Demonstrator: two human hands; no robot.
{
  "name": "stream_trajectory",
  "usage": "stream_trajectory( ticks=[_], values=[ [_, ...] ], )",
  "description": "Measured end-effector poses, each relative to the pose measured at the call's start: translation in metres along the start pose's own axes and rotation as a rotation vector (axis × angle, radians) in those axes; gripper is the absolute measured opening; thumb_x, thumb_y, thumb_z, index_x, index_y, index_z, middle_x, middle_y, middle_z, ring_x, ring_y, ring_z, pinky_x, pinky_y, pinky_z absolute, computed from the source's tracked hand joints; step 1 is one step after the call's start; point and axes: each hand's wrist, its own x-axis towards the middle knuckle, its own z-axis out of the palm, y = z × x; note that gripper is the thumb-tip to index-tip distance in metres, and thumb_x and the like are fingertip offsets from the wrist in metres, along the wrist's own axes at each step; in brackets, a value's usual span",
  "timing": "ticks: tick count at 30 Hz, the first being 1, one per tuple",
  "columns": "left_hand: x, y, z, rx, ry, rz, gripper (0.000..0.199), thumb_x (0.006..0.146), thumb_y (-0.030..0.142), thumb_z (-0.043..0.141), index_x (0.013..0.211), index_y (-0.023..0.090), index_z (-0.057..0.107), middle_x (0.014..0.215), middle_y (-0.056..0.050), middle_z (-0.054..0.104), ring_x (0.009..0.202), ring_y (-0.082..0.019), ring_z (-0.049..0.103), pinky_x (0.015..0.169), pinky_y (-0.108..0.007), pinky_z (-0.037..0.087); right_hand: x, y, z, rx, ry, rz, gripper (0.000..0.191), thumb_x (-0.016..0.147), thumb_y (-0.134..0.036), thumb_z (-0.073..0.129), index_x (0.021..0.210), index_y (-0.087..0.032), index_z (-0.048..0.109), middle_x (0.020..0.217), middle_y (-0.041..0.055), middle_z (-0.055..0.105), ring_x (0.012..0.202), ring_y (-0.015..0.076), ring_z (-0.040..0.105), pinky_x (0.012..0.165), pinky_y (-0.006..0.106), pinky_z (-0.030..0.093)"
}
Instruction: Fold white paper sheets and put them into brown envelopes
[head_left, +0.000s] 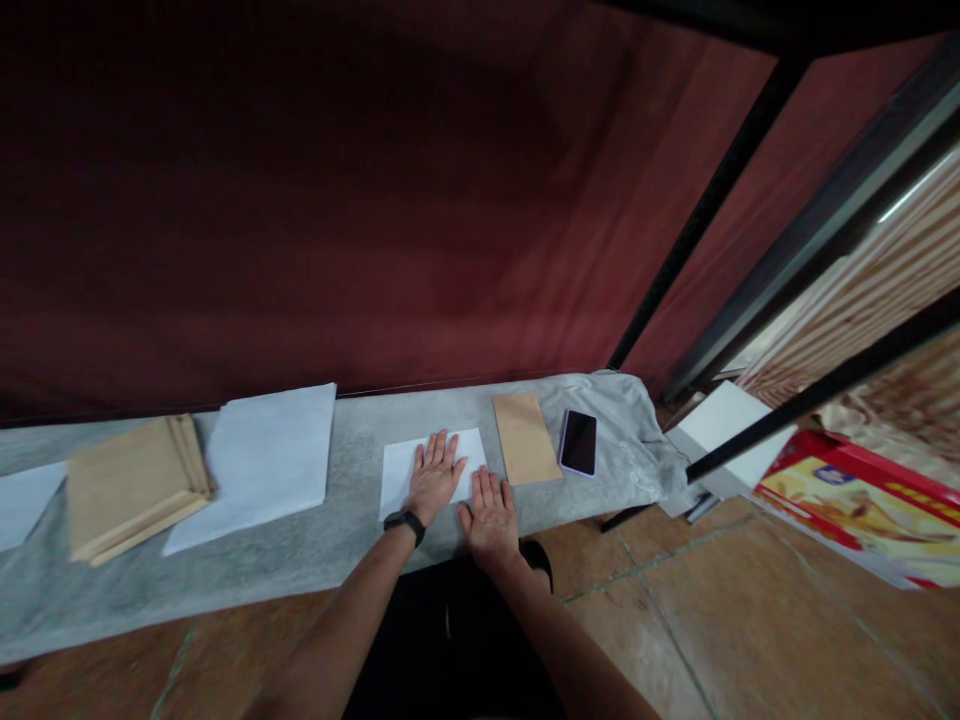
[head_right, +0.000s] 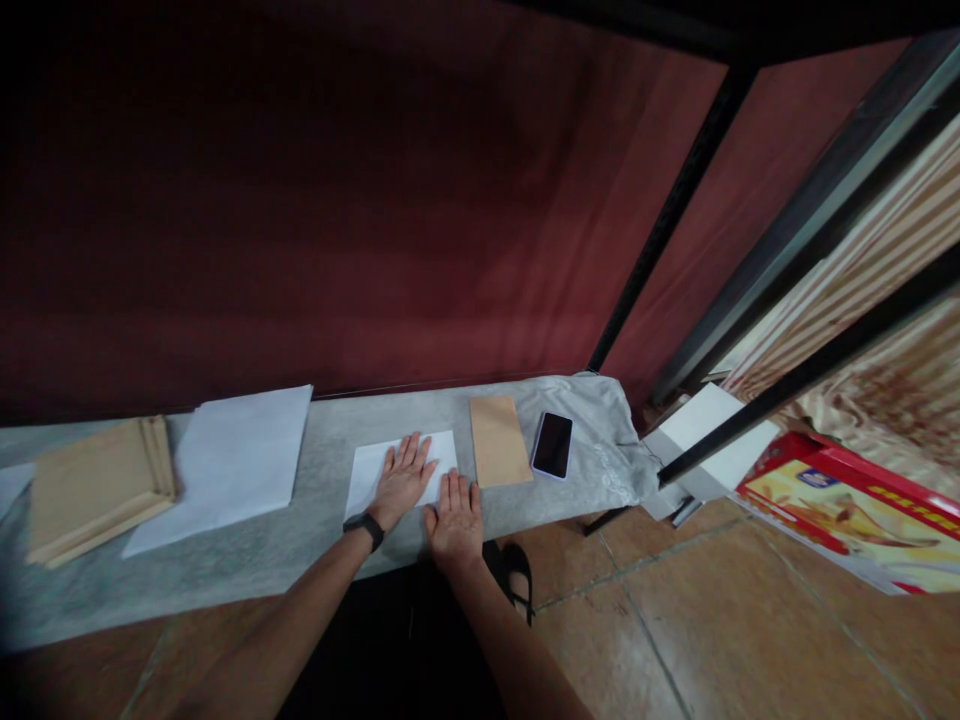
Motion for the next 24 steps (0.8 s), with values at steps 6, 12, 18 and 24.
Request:
stream_trajectory(
  ticks=[6, 12, 18, 24],
  values=[
    [-0.072, -0.021, 0.004, 0.01, 0.051, 0.15, 0.055, 0.102, 0.044, 0.034, 0.153, 0.024, 0.042, 0.161, -0.007, 0.041, 0.151, -0.027, 0.032, 0.124, -0.05, 0.024, 0.004, -0.002, -0.008, 0.027, -0.042, 0.039, 0.051, 0.102, -0.033, 0.048, 0.148, -0.011, 0.049, 0.154, 0.0167, 0.048, 0.141, 0.0302, 0.046, 0.118, 0.05, 0.029],
    [-0.11, -0.026, -0.002, 0.036, 0.126, 0.121, 0.057, 0.102, 0.046, 0.036, 0.153, 0.021, 0.043, 0.16, -0.011, 0.041, 0.15, -0.028, 0.035, 0.123, -0.052, 0.027, 0.048, -0.001, -0.029, 0.026, -0.175, 0.237, 0.045, 0.099, -0.024, 0.046, 0.14, -0.009, 0.057, 0.137, 0.0217, 0.062, 0.125, 0.032, 0.058, 0.104, 0.044, 0.044],
    [-0.108, -0.019, -0.007, 0.053, 0.134, 0.09, 0.054, 0.102, 0.043, 0.037, 0.15, 0.022, 0.047, 0.158, -0.01, 0.044, 0.149, -0.028, 0.035, 0.123, -0.052, 0.028, 0.071, -0.003, -0.027, 0.268, -0.159, 0.464, 0.045, 0.085, -0.015, 0.059, 0.127, -0.001, 0.061, 0.128, 0.0302, 0.063, 0.12, 0.0352, 0.06, 0.102, 0.044, 0.044],
    [-0.11, -0.021, -0.004, -0.113, 0.142, 0.053, 0.056, 0.101, 0.045, 0.038, 0.15, 0.017, 0.047, 0.156, -0.013, 0.046, 0.149, -0.027, 0.036, 0.124, -0.052, 0.026, 0.073, 0.004, -0.03, 0.491, -0.124, 0.441, 0.017, 0.082, -0.015, 0.056, 0.094, -0.015, 0.068, 0.081, 0.007, 0.072, 0.077, 0.0216, 0.068, 0.071, 0.028, 0.05]
  ],
)
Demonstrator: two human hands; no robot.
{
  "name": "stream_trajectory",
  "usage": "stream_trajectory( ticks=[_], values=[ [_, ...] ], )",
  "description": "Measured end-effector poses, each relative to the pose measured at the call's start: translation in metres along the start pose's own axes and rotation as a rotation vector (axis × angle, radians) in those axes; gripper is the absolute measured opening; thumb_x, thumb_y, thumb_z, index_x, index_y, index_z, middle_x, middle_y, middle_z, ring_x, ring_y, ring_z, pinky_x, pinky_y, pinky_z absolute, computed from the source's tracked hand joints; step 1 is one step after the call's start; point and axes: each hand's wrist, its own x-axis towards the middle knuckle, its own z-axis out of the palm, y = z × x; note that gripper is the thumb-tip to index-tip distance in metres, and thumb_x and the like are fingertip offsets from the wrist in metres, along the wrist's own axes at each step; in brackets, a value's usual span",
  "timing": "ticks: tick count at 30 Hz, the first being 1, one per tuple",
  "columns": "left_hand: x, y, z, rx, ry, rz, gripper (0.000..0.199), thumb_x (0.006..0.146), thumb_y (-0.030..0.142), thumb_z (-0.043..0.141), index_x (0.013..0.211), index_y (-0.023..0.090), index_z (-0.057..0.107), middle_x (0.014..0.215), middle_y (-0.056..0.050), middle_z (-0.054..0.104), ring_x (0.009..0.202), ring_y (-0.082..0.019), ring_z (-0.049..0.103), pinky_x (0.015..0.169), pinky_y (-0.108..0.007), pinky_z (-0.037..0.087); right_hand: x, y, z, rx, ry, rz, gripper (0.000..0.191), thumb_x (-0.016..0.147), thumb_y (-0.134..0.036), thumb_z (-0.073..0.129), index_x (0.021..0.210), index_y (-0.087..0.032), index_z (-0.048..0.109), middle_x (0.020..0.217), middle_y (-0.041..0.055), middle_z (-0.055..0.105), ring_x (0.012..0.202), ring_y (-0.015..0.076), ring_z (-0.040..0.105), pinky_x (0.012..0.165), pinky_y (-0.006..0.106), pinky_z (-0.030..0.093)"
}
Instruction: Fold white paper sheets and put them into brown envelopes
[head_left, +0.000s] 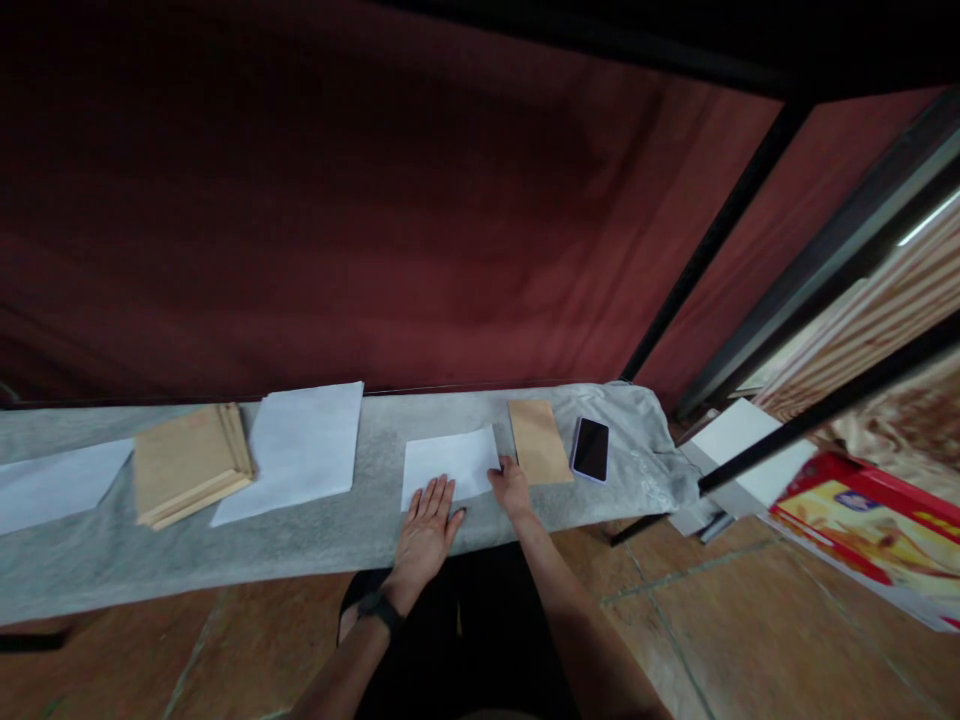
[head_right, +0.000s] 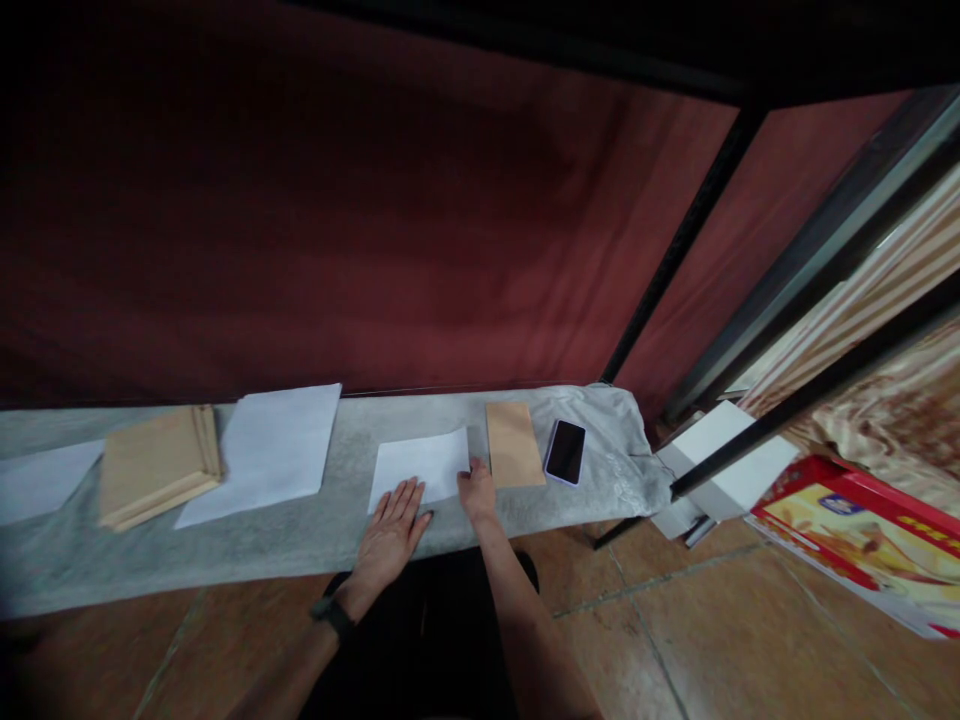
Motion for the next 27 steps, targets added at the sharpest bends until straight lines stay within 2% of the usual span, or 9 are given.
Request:
stream_trajectory(
  ticks=[3, 7, 10, 12, 14, 18, 21, 24, 27],
  values=[
    [0.008, -0.006, -0.001, -0.286, 0.053, -0.124, 0.059, 0.1, 0.05, 0.039, 0.149, 0.017, 0.047, 0.158, -0.013, 0.044, 0.15, -0.027, 0.034, 0.125, -0.052, 0.026, 0.005, -0.009, -0.013, 0.125, 0.011, -0.078, 0.013, 0.086, -0.023, 0.054, 0.086, -0.019, 0.066, 0.069, -0.0014, 0.066, 0.066, 0.0171, 0.062, 0.062, 0.024, 0.048],
    [0.033, -0.011, -0.017, -0.856, 0.15, -0.524, 0.064, 0.097, 0.058, 0.043, 0.148, 0.02, 0.046, 0.163, -0.012, 0.036, 0.152, -0.027, 0.029, 0.125, -0.05, 0.027, 0.006, -0.034, -0.039, 0.226, 0.068, -0.181, 0.025, 0.096, -0.033, 0.047, 0.101, -0.018, 0.066, 0.08, 0.0007, 0.069, 0.071, 0.0173, 0.064, 0.065, 0.025, 0.05],
    [0.051, -0.012, -0.034, -1.146, 0.12, -0.696, 0.07, 0.098, 0.066, 0.028, 0.147, 0.019, 0.045, 0.158, -0.017, 0.043, 0.14, -0.029, 0.05, 0.112, -0.049, 0.047, -0.005, -0.049, -0.055, 0.227, 0.089, -0.404, 0.029, 0.101, -0.034, 0.044, 0.112, -0.02, 0.066, 0.099, 0.0048, 0.073, 0.09, 0.0196, 0.068, 0.081, 0.028, 0.053],
    [0.057, -0.014, -0.042, -1.226, 0.08, -0.697, 0.072, 0.098, 0.066, 0.017, 0.143, 0.018, 0.048, 0.144, -0.019, 0.058, 0.122, -0.027, 0.066, 0.099, -0.046, 0.057, -0.018, -0.049, -0.057, 0.152, 0.035, -0.571, 0.03, 0.103, -0.03, 0.042, 0.116, -0.021, 0.067, 0.111, 0.0059, 0.073, 0.105, 0.0196, 0.067, 0.093, 0.031, 0.053],
    [0.055, -0.018, -0.047, -1.295, 0.052, -0.703, 0.069, 0.099, 0.062, 0.015, 0.135, 0.018, 0.054, 0.129, -0.018, 0.068, 0.11, -0.025, 0.072, 0.092, -0.045, 0.06, -0.031, -0.039, -0.052, 0.033, -0.064, -0.684, 0.029, 0.104, -0.025, 0.043, 0.119, -0.023, 0.068, 0.118, 0.0057, 0.072, 0.113, 0.0189, 0.066, 0.101, 0.033, 0.05],
    [0.036, -0.028, -0.042, -1.32, 0.071, -0.775, 0.054, 0.097, 0.057, 0.03, 0.122, 0.021, 0.063, 0.118, -0.013, 0.074, 0.102, -0.027, 0.073, 0.085, -0.045, 0.061, -0.051, -0.002, -0.028, -0.151, -0.155, -0.701, 0.026, 0.101, -0.015, 0.049, 0.115, -0.023, 0.068, 0.117, 0.0046, 0.073, 0.112, 0.0185, 0.066, 0.102, 0.034, 0.051],
    [0.022, -0.036, -0.032, -1.238, 0.096, -0.811, 0.049, 0.093, 0.053, 0.043, 0.125, 0.021, 0.061, 0.12, -0.012, 0.073, 0.103, -0.027, 0.072, 0.085, -0.045, 0.06, -0.063, 0.02, -0.015, -0.222, -0.217, -0.723, 0.025, 0.097, -0.01, 0.052, 0.113, -0.021, 0.068, 0.117, 0.0045, 0.073, 0.113, 0.0179, 0.065, 0.105, 0.034, 0.05],
    [0.019, -0.044, -0.026, -0.918, 0.172, -0.68, 0.052, 0.09, 0.048, 0.048, 0.131, 0.017, 0.058, 0.127, -0.016, 0.07, 0.116, -0.03, 0.067, 0.097, -0.05, 0.055, -0.072, 0.028, -0.013, -0.239, -0.248, -0.731, 0.025, 0.095, -0.009, 0.055, 0.113, -0.021, 0.068, 0.119, 0.004, 0.073, 0.115, 0.0178, 0.064, 0.108, 0.033, 0.048],
    [0.027, -0.046, -0.023, -0.705, 0.183, -0.496, 0.052, 0.088, 0.048, 0.055, 0.131, 0.019, 0.061, 0.141, -0.015, 0.062, 0.136, -0.03, 0.053, 0.115, -0.051, 0.04, -0.078, 0.028, -0.015, -0.236, -0.274, -0.745, 0.031, 0.094, -0.008, 0.054, 0.117, -0.024, 0.068, 0.122, 0.0018, 0.072, 0.118, 0.0169, 0.062, 0.111, 0.033, 0.045]
  ],
)
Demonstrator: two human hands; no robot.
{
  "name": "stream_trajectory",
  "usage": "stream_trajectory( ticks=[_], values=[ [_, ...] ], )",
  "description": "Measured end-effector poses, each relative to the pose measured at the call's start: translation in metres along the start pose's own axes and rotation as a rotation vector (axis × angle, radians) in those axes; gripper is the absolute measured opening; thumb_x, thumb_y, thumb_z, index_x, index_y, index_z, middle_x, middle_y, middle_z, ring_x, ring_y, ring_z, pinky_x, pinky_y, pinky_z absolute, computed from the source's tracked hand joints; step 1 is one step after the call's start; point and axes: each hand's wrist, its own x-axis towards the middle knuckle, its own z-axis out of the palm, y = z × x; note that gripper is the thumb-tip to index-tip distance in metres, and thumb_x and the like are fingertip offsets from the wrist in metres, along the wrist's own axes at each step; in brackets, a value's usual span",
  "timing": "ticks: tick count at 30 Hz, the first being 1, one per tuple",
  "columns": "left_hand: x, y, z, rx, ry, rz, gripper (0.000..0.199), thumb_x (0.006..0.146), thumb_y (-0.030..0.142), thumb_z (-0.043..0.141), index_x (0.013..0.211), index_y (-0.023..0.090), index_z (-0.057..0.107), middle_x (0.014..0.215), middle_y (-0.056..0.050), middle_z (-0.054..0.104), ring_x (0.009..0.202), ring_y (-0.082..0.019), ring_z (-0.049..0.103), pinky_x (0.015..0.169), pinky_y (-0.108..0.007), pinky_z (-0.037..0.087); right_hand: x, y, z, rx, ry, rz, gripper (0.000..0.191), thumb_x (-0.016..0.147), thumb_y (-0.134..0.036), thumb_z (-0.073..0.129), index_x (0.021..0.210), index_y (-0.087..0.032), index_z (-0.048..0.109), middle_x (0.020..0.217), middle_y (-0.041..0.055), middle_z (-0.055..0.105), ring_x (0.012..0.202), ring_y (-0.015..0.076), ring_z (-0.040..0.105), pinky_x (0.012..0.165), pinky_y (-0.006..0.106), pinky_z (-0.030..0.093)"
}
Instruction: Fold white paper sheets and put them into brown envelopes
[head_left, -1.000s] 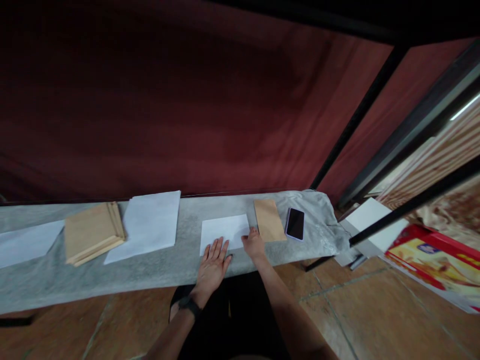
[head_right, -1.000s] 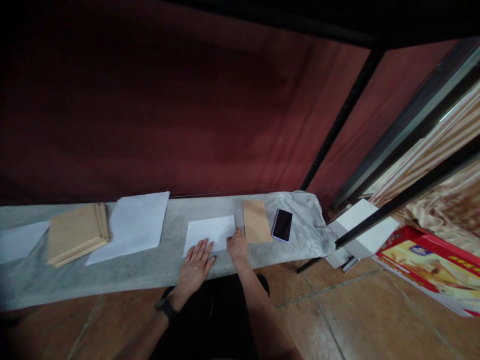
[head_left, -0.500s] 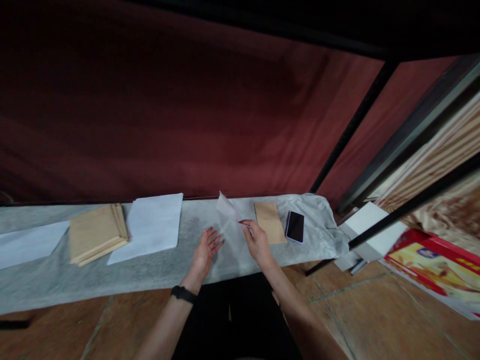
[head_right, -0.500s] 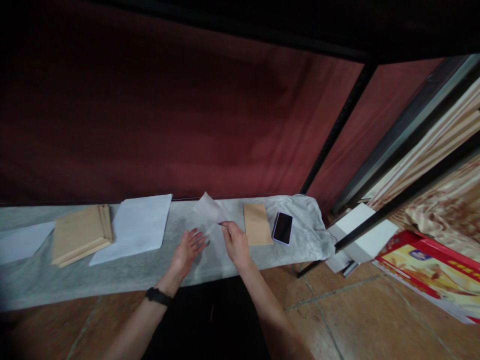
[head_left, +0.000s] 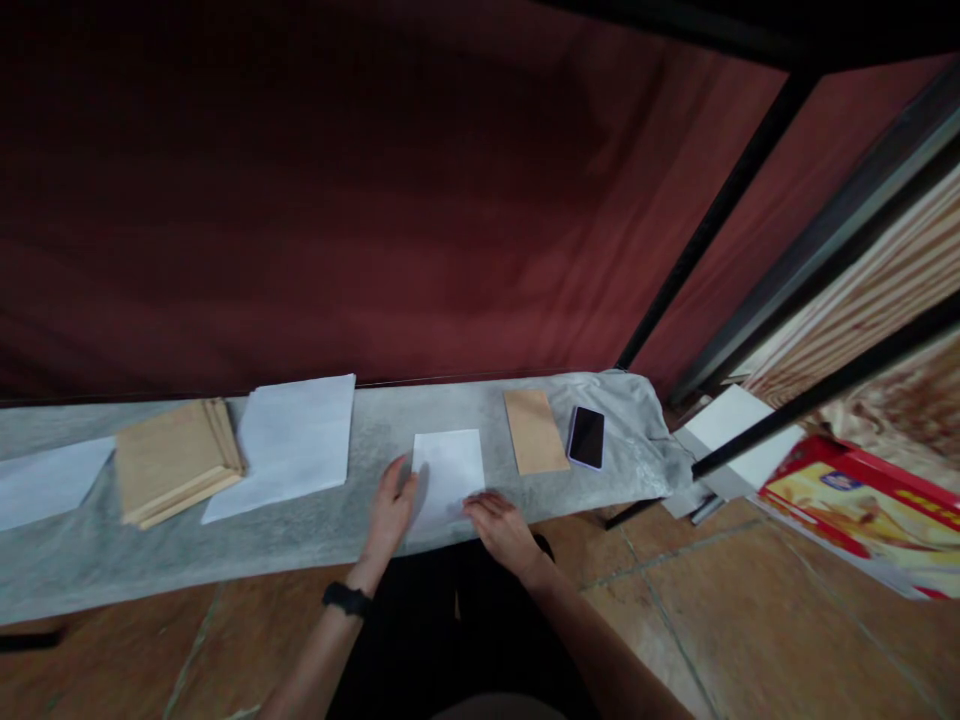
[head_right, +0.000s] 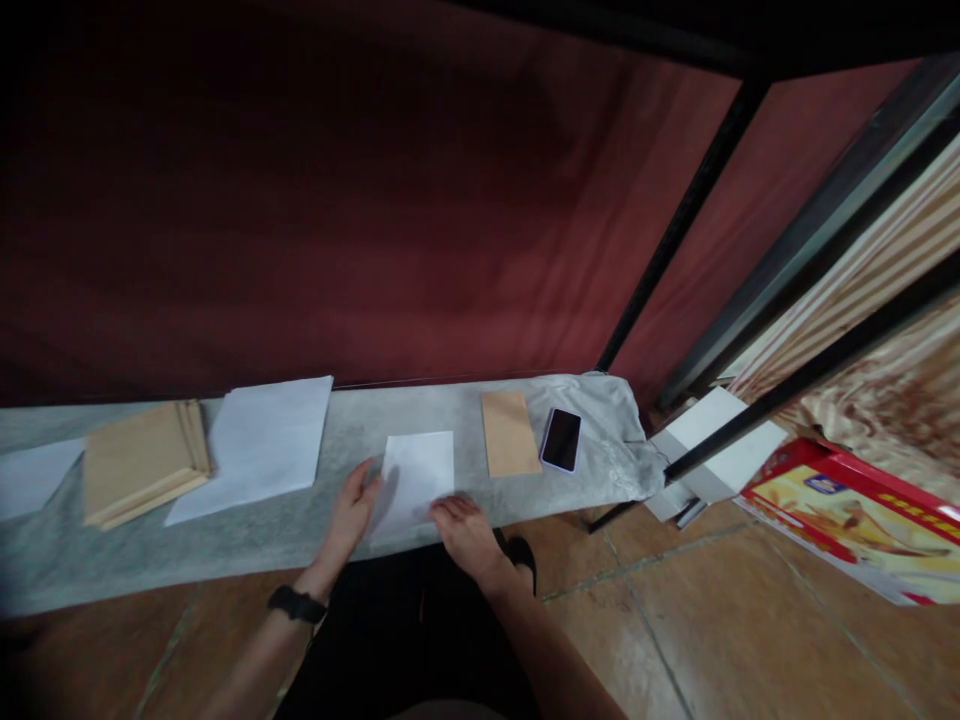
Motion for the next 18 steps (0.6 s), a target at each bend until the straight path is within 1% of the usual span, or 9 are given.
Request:
stream_trajectory(
  ticks=[2, 5, 6, 7, 10, 12, 14, 16, 18],
  values=[
    [0.003, 0.005, 0.007, 0.067, -0.156, 0.125, 0.052, 0.088, 0.05, 0.057, 0.132, 0.024, 0.063, 0.15, -0.01, 0.056, 0.145, -0.027, 0.043, 0.121, -0.047, 0.032, -0.002, 0.001, 0.001, 0.007, 0.006, 0.005, 0.044, 0.09, -0.006, 0.053, 0.128, -0.026, 0.065, 0.13, 0.0025, 0.068, 0.125, 0.0172, 0.059, 0.115, 0.036, 0.042],
    [0.003, 0.016, 0.022, 0.318, -0.523, 0.322, 0.051, 0.094, 0.053, 0.05, 0.136, 0.028, 0.061, 0.156, -0.007, 0.048, 0.15, -0.024, 0.035, 0.122, -0.047, 0.029, -0.004, 0.008, 0.004, 0.011, 0.034, 0.048, 0.063, 0.081, -0.004, 0.054, 0.141, -0.023, 0.058, 0.146, 0.0065, 0.058, 0.138, 0.0203, 0.05, 0.12, 0.043, 0.037],
    [0.002, 0.019, 0.026, 0.398, -0.598, 0.349, 0.051, 0.096, 0.053, 0.046, 0.137, 0.028, 0.06, 0.157, -0.007, 0.046, 0.151, -0.024, 0.033, 0.123, -0.049, 0.027, -0.005, 0.011, 0.005, 0.012, 0.033, 0.056, 0.065, 0.079, -0.004, 0.055, 0.142, -0.022, 0.058, 0.149, 0.0072, 0.056, 0.139, 0.0212, 0.048, 0.121, 0.044, 0.036],
    [0.001, 0.022, 0.028, 0.446, -0.632, 0.351, 0.05, 0.096, 0.053, 0.044, 0.137, 0.029, 0.061, 0.157, -0.007, 0.046, 0.151, -0.024, 0.033, 0.123, -0.05, 0.026, -0.005, 0.014, 0.005, 0.014, 0.026, 0.059, 0.065, 0.079, -0.004, 0.056, 0.141, -0.022, 0.059, 0.149, 0.0073, 0.055, 0.139, 0.0216, 0.048, 0.121, 0.044, 0.036],
    [-0.001, 0.024, 0.02, 0.375, -0.629, 0.329, 0.051, 0.096, 0.054, 0.044, 0.134, 0.028, 0.064, 0.151, -0.007, 0.054, 0.146, -0.024, 0.042, 0.122, -0.048, 0.028, -0.005, 0.02, 0.003, 0.038, 0.001, 0.061, 0.063, 0.08, -0.003, 0.057, 0.138, -0.027, 0.062, 0.144, 0.004, 0.061, 0.135, 0.0197, 0.054, 0.119, 0.042, 0.038],
    [-0.002, 0.021, 0.0, 0.208, -0.597, 0.289, 0.05, 0.094, 0.056, 0.047, 0.13, 0.028, 0.068, 0.143, -0.007, 0.062, 0.136, -0.022, 0.054, 0.118, -0.044, 0.037, -0.005, 0.023, 0.0, 0.078, 0.008, 0.079, 0.061, 0.083, -0.002, 0.056, 0.136, -0.03, 0.063, 0.139, 0.0019, 0.064, 0.132, 0.0183, 0.056, 0.117, 0.041, 0.041],
    [-0.003, 0.014, -0.025, 0.066, -0.498, 0.188, 0.047, 0.091, 0.055, 0.052, 0.124, 0.028, 0.071, 0.135, -0.006, 0.068, 0.126, -0.024, 0.062, 0.115, -0.044, 0.041, -0.005, 0.024, -0.002, 0.14, 0.042, 0.113, 0.056, 0.086, -0.003, 0.054, 0.134, -0.03, 0.065, 0.135, 0.0012, 0.067, 0.129, 0.0173, 0.059, 0.115, 0.039, 0.044],
    [-0.006, 0.005, -0.047, -0.016, -0.413, 0.111, 0.043, 0.089, 0.05, 0.055, 0.121, 0.026, 0.073, 0.131, -0.008, 0.07, 0.125, -0.025, 0.063, 0.115, -0.048, 0.04, -0.004, 0.025, -0.002, 0.191, 0.082, 0.144, 0.048, 0.09, -0.005, 0.054, 0.13, -0.028, 0.068, 0.131, 0.0015, 0.07, 0.126, 0.0169, 0.061, 0.112, 0.038, 0.046],
    [-0.009, -0.003, -0.058, 0.015, -0.432, 0.144, 0.04, 0.086, 0.04, 0.058, 0.122, 0.027, 0.072, 0.136, -0.007, 0.067, 0.132, -0.025, 0.058, 0.119, -0.05, 0.036, -0.002, 0.025, 0.0, 0.208, 0.095, 0.158, 0.044, 0.091, -0.006, 0.055, 0.125, -0.029, 0.071, 0.127, 0.0013, 0.072, 0.123, 0.0171, 0.062, 0.111, 0.038, 0.047]
  ],
)
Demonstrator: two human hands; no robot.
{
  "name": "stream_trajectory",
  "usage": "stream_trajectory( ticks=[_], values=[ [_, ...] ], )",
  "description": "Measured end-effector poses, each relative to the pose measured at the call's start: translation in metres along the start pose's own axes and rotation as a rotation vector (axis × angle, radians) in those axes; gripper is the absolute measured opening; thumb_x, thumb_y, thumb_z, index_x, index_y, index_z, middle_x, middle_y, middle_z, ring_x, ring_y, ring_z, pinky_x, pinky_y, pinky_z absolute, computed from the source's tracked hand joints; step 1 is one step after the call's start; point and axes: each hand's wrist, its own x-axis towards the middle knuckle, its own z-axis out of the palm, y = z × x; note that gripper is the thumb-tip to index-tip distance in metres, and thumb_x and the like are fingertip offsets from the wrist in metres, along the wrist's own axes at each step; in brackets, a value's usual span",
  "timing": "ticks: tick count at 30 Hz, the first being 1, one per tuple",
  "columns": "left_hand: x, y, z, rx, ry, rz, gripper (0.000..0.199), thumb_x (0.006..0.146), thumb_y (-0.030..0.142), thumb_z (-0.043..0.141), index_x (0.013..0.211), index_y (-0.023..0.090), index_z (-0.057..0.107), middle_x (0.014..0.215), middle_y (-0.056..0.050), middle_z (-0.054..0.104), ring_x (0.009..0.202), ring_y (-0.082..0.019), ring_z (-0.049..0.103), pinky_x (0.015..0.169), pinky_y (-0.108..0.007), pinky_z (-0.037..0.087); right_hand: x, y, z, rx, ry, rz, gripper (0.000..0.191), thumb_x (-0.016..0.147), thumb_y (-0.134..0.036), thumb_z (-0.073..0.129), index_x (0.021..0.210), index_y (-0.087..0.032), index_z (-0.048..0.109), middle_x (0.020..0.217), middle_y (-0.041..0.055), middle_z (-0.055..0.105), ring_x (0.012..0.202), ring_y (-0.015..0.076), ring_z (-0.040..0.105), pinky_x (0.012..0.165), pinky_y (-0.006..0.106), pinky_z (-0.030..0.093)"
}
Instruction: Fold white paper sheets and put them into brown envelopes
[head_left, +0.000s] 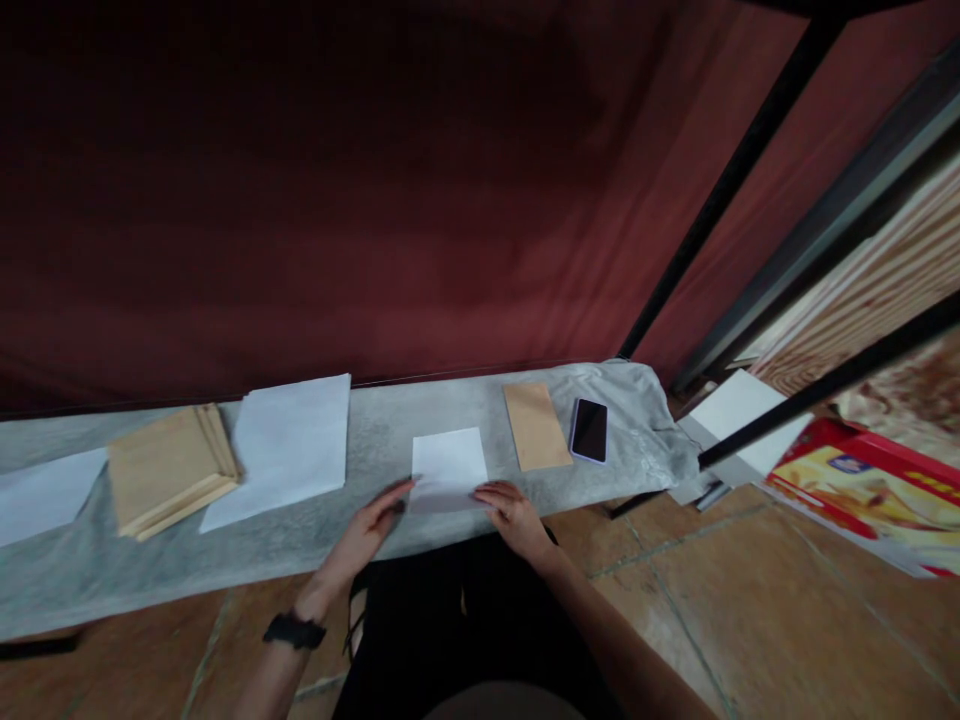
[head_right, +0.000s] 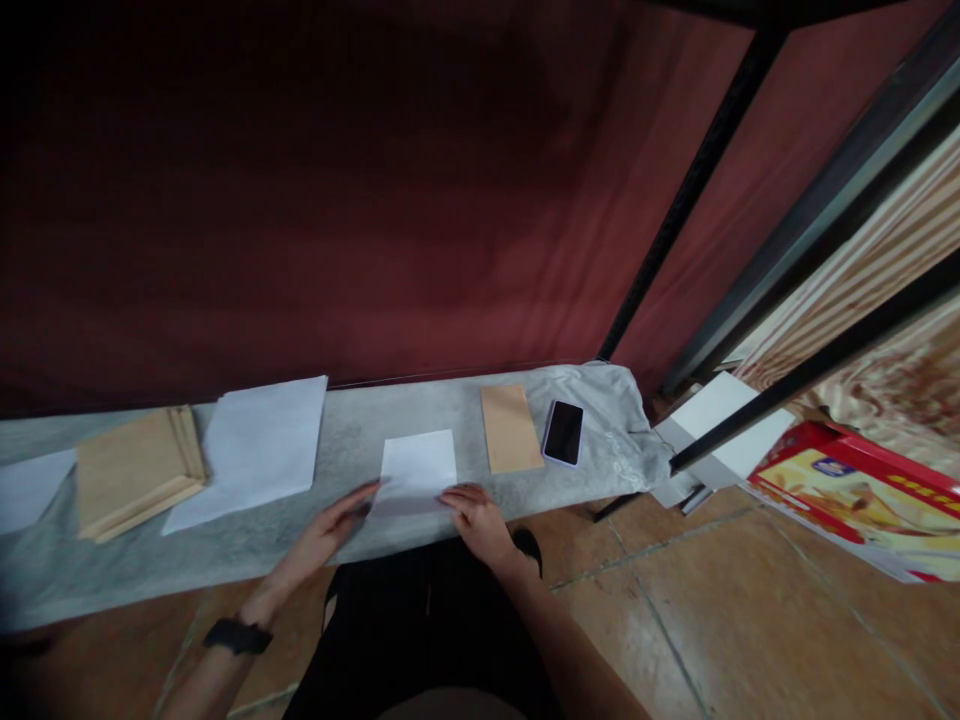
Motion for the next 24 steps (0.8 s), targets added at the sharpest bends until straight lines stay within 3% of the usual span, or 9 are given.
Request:
stream_trajectory(
  ticks=[3, 7, 10, 15, 20, 24],
  values=[
    [-0.002, -0.008, 0.006, 0.14, -0.048, 0.084, 0.046, 0.08, 0.025, 0.061, 0.124, 0.029, 0.071, 0.139, -0.005, 0.065, 0.138, -0.023, 0.052, 0.12, -0.051, 0.034, 0.004, -0.002, 0.003, -0.003, -0.031, 0.0, 0.043, 0.089, -0.005, 0.058, 0.12, -0.031, 0.073, 0.124, -0.0003, 0.073, 0.12, 0.0178, 0.064, 0.111, 0.039, 0.046],
    [0.006, -0.016, 0.021, 0.271, -0.017, 0.129, 0.043, 0.075, 0.015, 0.062, 0.113, 0.031, 0.075, 0.137, -0.003, 0.067, 0.135, -0.024, 0.055, 0.117, -0.053, 0.041, 0.008, -0.003, 0.004, -0.034, -0.063, -0.018, 0.047, 0.085, 0.0, 0.059, 0.117, -0.03, 0.074, 0.123, -0.0003, 0.073, 0.118, 0.0184, 0.064, 0.109, 0.039, 0.046],
    [0.011, -0.022, 0.021, 0.269, -0.011, 0.16, 0.041, 0.075, 0.014, 0.06, 0.108, 0.031, 0.077, 0.133, -0.004, 0.069, 0.131, -0.024, 0.059, 0.115, -0.052, 0.044, 0.009, 0.001, 0.004, -0.077, -0.008, 0.002, 0.05, 0.082, 0.002, 0.058, 0.118, -0.029, 0.074, 0.127, 0.0018, 0.071, 0.119, 0.0193, 0.064, 0.106, 0.039, 0.048],
    [0.017, -0.022, 0.018, 0.152, 0.081, 0.128, 0.024, 0.082, 0.034, 0.063, 0.1, 0.028, 0.078, 0.118, -0.007, 0.075, 0.118, -0.026, 0.066, 0.109, -0.05, 0.049, 0.017, 0.006, 0.007, -0.083, 0.061, 0.07, 0.04, 0.088, -0.004, 0.058, 0.114, -0.028, 0.075, 0.121, 0.0033, 0.073, 0.116, 0.0208, 0.065, 0.103, 0.04, 0.049],
    [0.022, -0.015, 0.022, 0.085, 0.216, -0.026, 0.032, 0.084, 0.052, 0.058, 0.089, 0.024, 0.075, 0.097, -0.007, 0.078, 0.095, -0.026, 0.072, 0.095, -0.043, 0.056, 0.031, 0.006, 0.013, -0.183, 0.084, 0.175, 0.016, 0.095, -0.02, 0.062, 0.104, -0.024, 0.075, 0.106, 0.0039, 0.075, 0.105, 0.0222, 0.066, 0.096, 0.037, 0.049],
    [0.03, -0.008, 0.025, 0.081, 0.267, -0.082, 0.035, 0.084, 0.054, 0.057, 0.087, 0.023, 0.073, 0.092, -0.006, 0.078, 0.089, -0.026, 0.072, 0.09, -0.04, 0.056, 0.043, 0.005, 0.018, -0.262, 0.109, 0.237, 0.013, 0.097, -0.025, 0.061, 0.098, -0.022, 0.074, 0.1, 0.0051, 0.074, 0.1, 0.0224, 0.066, 0.092, 0.034, 0.05]
  ],
)
